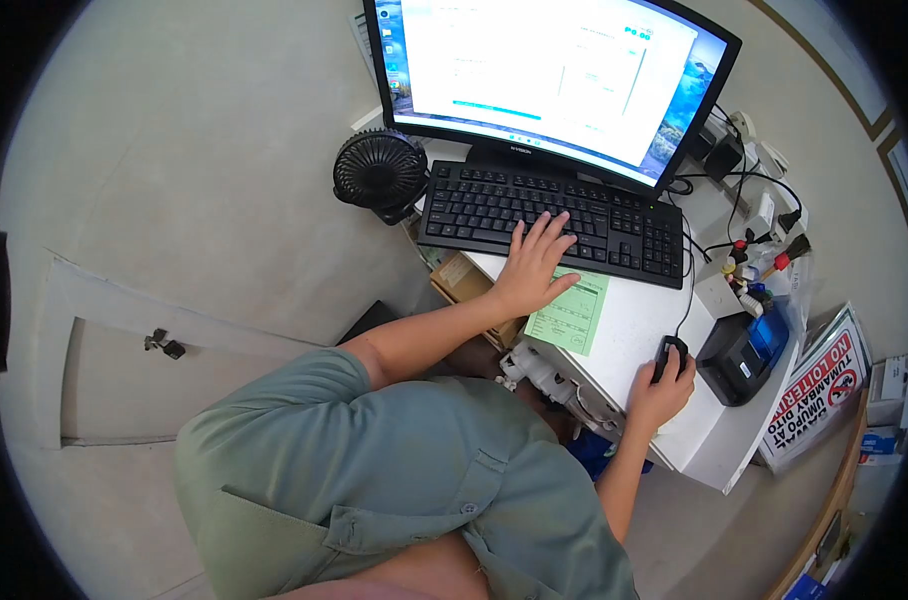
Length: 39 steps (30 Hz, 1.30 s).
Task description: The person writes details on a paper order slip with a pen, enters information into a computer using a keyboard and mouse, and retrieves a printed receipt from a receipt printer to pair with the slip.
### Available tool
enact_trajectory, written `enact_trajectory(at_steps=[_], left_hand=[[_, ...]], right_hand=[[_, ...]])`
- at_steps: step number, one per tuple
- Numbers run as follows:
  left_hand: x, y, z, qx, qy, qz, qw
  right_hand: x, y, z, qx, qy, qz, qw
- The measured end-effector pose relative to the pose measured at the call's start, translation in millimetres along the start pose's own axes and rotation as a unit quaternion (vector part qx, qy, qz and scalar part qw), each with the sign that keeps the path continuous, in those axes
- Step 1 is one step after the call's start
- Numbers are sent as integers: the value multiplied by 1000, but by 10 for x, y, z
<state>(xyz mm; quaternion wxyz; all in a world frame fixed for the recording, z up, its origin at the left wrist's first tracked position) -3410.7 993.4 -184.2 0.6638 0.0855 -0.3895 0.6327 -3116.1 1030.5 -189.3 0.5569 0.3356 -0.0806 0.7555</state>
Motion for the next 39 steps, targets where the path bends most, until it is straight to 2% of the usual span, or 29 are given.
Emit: enact_trajectory(at_steps=[39], left_hand=[[4, 8, 7, -2, -2, 6, 1000]], right_hand=[[-3, -27, -12, -4, 8, -14, 1000]])
Point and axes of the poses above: each hand's wrist, its own x-axis towards the middle knuckle, its own z-axis out of the back of the hand, y = z × x, the point moved 10 cm from there along x, towards the middle knuckle, and after that the axes turned 3 degrees about -z, right-handed, at the moved point
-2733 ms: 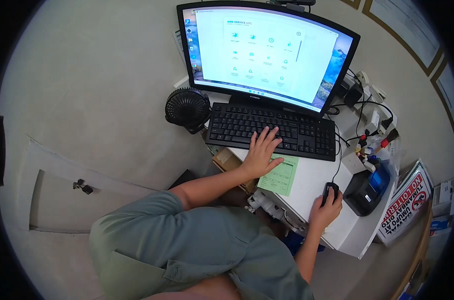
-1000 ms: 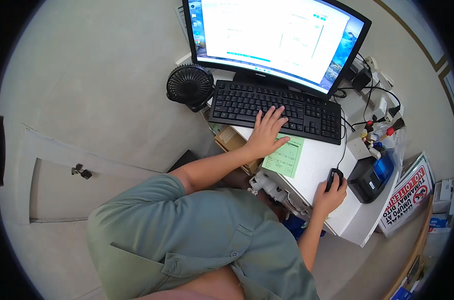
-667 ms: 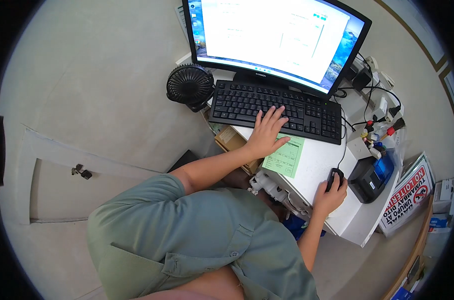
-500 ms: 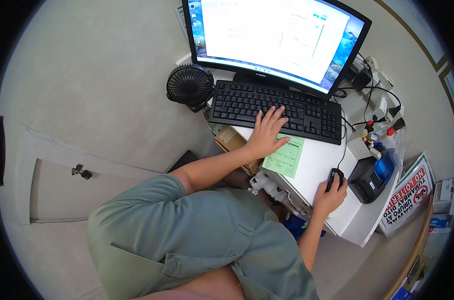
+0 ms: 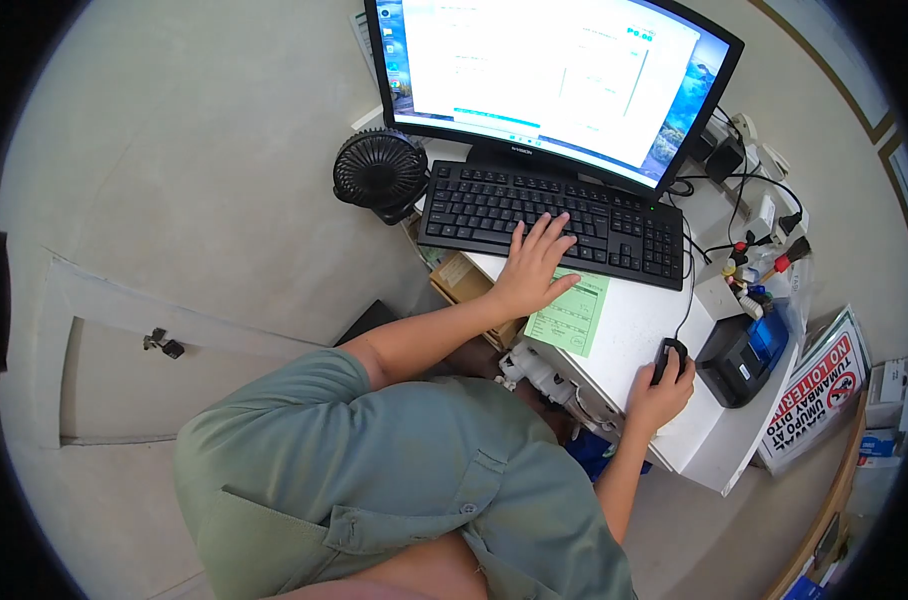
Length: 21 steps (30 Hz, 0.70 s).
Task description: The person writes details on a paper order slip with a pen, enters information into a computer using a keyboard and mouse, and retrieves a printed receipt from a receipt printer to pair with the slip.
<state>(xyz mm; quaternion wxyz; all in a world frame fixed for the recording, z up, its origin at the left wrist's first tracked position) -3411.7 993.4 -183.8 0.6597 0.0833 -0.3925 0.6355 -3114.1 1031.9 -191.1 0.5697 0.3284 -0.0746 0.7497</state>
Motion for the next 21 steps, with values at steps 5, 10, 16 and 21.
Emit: enact_trajectory(at_steps=[5, 10, 16, 21], left_hand=[[-1, -9, 7, 6, -5, -4, 1000], [5, -18, 20, 4, -1, -4, 1000], [2, -16, 10, -3, 2, -2, 1000], [11, -15, 10, -9, 4, 0, 1000]], right_hand=[[-2, -18, -17, -4, 0, 1, 1000], [40, -3, 19, -12, -7, -28, 999], [39, -75, -65, -30, 9, -36, 999], [36, -39, -13, -19, 9, -41, 999]])
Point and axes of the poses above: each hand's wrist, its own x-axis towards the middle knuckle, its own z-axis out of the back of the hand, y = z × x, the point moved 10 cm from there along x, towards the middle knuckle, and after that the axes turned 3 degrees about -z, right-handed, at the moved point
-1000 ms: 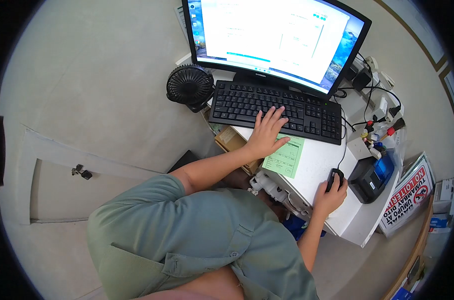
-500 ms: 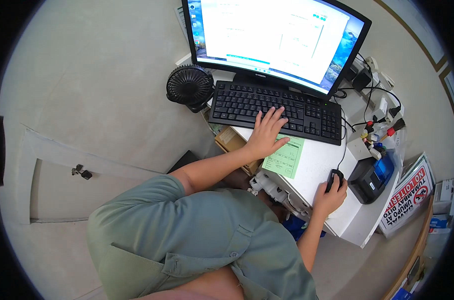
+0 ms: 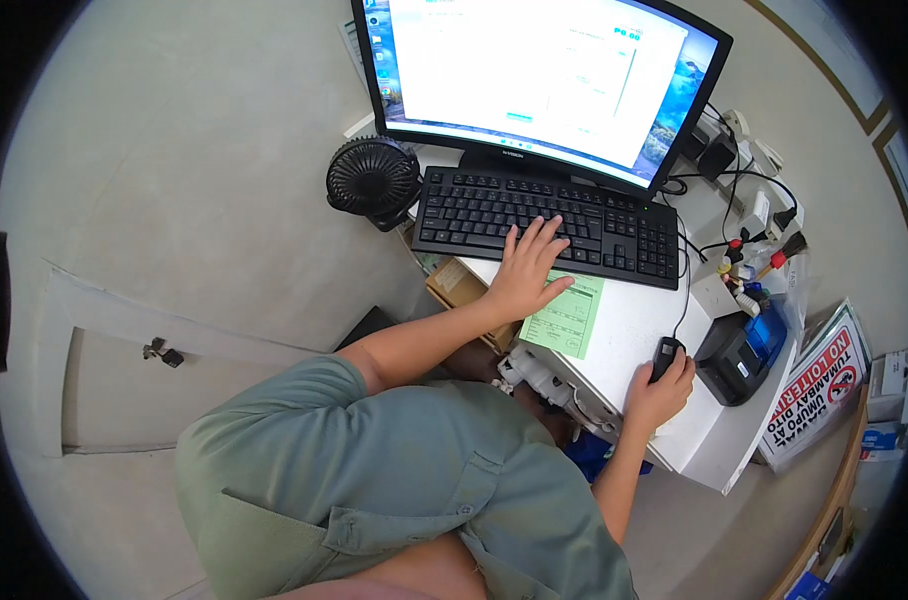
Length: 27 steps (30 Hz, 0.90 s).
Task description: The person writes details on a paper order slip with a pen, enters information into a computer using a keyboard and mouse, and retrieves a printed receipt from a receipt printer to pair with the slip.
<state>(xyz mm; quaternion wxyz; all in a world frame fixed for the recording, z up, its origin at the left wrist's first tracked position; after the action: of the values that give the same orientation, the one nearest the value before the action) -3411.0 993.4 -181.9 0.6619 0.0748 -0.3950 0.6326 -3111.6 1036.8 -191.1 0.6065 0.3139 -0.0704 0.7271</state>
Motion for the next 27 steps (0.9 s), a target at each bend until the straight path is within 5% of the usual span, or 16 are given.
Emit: enact_trajectory(at_steps=[27], left_hand=[[-8, 3, -16, 4, 7, 1, 1000]], right_hand=[[-17, -2, -35, -6, -2, 27, 1000]])
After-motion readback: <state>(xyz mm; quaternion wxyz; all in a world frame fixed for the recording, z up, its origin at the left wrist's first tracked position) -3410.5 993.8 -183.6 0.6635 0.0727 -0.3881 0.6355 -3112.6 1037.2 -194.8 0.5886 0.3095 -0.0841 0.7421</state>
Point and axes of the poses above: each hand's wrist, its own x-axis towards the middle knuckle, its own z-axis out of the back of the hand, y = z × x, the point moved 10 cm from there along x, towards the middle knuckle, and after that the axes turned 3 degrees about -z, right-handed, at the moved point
